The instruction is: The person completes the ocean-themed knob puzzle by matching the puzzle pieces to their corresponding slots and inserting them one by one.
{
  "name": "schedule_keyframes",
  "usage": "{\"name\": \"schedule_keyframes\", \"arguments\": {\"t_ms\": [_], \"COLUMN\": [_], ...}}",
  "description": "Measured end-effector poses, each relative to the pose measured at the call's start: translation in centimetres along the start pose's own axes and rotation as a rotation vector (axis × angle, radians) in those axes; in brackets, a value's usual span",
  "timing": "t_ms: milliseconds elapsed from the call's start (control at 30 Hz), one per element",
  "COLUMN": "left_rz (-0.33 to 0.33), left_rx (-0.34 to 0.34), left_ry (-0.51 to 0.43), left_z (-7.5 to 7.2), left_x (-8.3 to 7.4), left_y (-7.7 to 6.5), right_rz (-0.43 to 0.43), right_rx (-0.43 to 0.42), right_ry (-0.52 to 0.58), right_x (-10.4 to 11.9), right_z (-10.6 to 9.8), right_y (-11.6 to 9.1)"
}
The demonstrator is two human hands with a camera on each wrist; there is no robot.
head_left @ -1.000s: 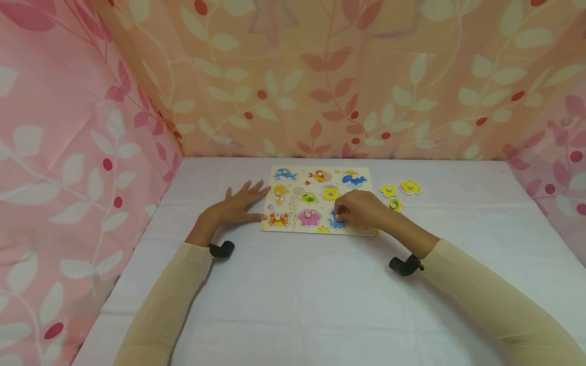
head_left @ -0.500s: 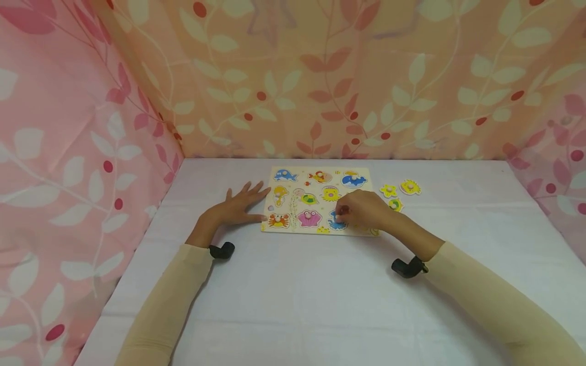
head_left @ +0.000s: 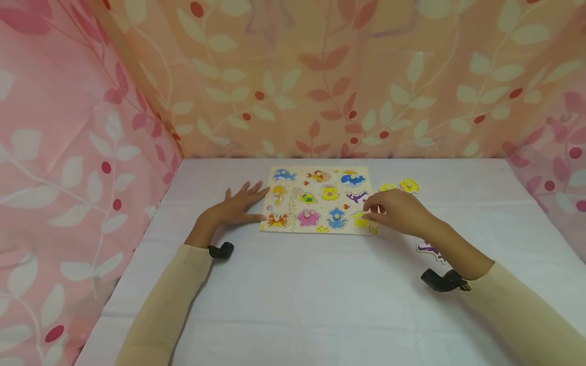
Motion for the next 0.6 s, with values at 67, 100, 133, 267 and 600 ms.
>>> {"name": "schedule_keyframes", "arguments": {"t_ms": [67,100,133,267,600], "left_rz": [0.001,0.002,0.000,0.000,-0.007], "left_rx": [0.001,0.003,0.005,-0.001,0.006], "left_ry": [0.004,0.007,0.007,0.007,0.015], "left_z": [0.0,-0.1,0.1,0.3,0.3], "left_x": [0.1,0.2,0.2,0.4,0.5], "left_y": [0.1,0.1,0.1,0.0,0.2], "right_rz": [0.013,0.014,0.018,0.048,0.147], "right_rx": [-0.011,-0.014,-0.013,-0.020,-0.023], "right_ry": [-0.012,-0.018,-0.020,-0.028,-0.010], "right_x": [-0.3,-0.5,-0.7,-1.6,-4.4], "right_z": [-0.7,-1.0,-1.2,-2.2,-3.5], "right_y": [-0.8,-1.2,-1.6,-3.2,-7.3]}}
Point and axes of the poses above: each hand's wrist, its own y-axis towards the middle knuckle, its own z-axis out of the palm, x = y × z, the point moved 3 cm from there along y, towards the middle knuckle, and after that the axes turned 14 degrees about -x, right-handed, at the moved point
